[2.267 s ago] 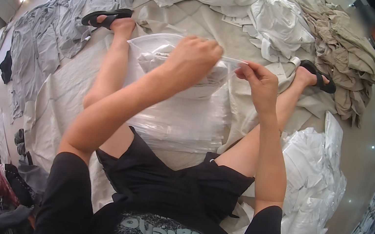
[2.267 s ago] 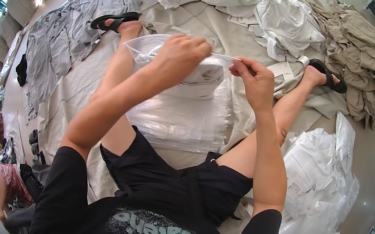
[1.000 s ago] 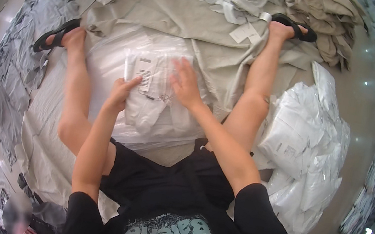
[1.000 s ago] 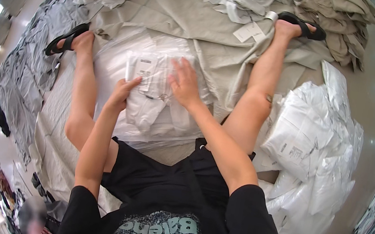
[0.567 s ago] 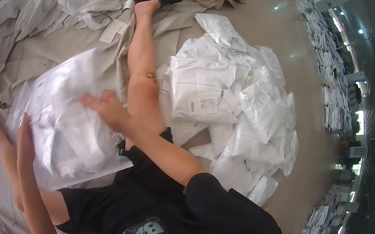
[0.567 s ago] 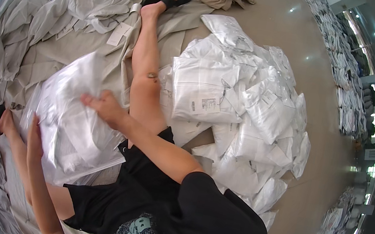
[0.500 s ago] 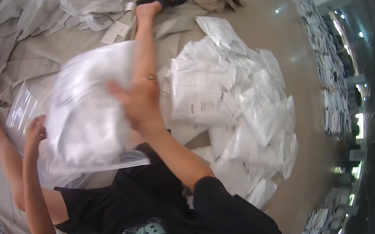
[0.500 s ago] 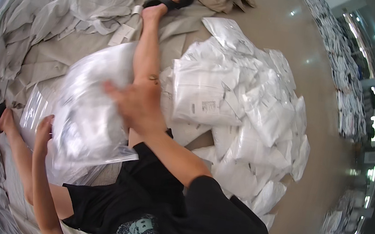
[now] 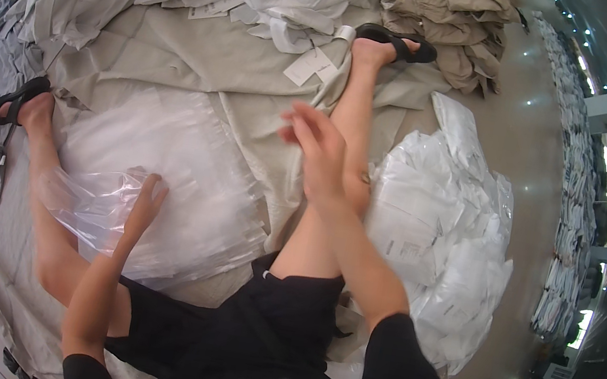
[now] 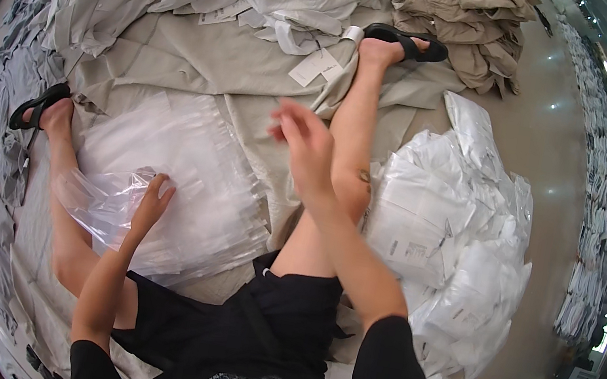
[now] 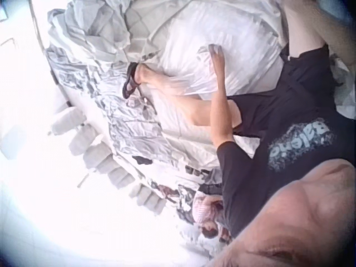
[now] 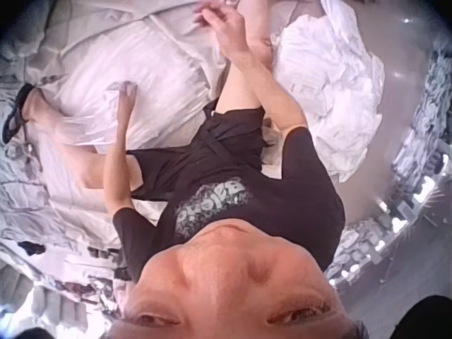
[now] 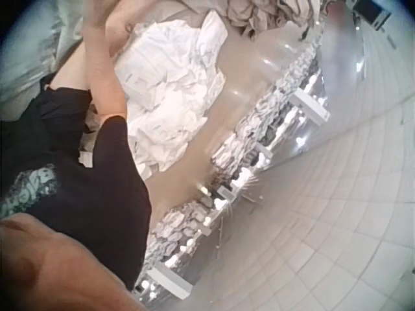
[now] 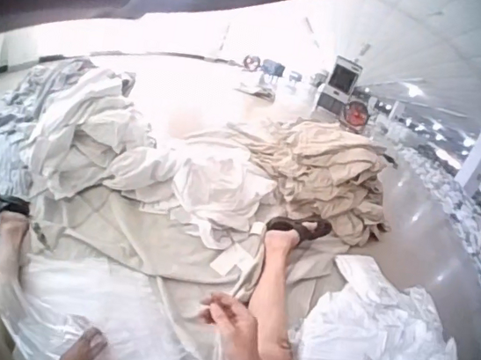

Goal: The person sits on the floor and folds white shirts one by one. They remove each shirt from a plastic bag, fold it neatly, and place it into a new plastic bag. The person repeats this process for multiple shirts.

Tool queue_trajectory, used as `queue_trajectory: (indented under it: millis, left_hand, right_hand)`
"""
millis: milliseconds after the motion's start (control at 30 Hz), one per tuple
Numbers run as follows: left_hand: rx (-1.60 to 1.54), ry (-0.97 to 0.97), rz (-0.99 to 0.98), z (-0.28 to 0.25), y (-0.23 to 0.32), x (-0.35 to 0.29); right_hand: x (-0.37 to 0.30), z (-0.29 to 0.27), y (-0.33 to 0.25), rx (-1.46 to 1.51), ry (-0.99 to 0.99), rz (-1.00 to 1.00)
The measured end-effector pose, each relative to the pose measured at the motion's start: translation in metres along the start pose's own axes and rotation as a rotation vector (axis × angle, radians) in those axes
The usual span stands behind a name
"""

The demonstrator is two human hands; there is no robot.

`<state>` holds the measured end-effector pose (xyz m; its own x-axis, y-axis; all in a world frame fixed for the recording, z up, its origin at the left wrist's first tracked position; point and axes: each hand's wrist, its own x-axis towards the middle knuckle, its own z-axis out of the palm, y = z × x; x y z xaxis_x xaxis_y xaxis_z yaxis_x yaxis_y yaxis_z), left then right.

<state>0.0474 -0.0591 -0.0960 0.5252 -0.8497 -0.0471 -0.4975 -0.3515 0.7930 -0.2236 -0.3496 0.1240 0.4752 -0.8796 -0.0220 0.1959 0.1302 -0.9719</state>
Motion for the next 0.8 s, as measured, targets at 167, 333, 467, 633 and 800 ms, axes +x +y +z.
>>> queue_trajectory:
  millis: [167,333,467,633,800]
  left_hand:
    - [0.124,-0.124,-0.146,-0.016,-0.008,0.045]
    - [-0.358,-0.131,-0.57,-0.067,0.067,0.103]
    - [-0.893,-0.316,-0.955,-0.111,0.043,0.132]
    - [-0.894,-0.21,-0.924,-0.071,0.028,0.141]
    - [-0.596,-0.044,-0.628,-0.052,0.045,0.113]
  right_hand:
    - [0.23,-0.007,0.116,-0.176,0.148,0.03]
    - [0.365,-0.022,0.147,-0.13,0.59,0.249]
    - [0.396,0.021,0.126,0.408,0.764,0.459]
    - [0.431,-0.018,0.111,0.332,0.644,0.345]
    - [0.419,0.042,0.03,0.528,0.078,0.071]
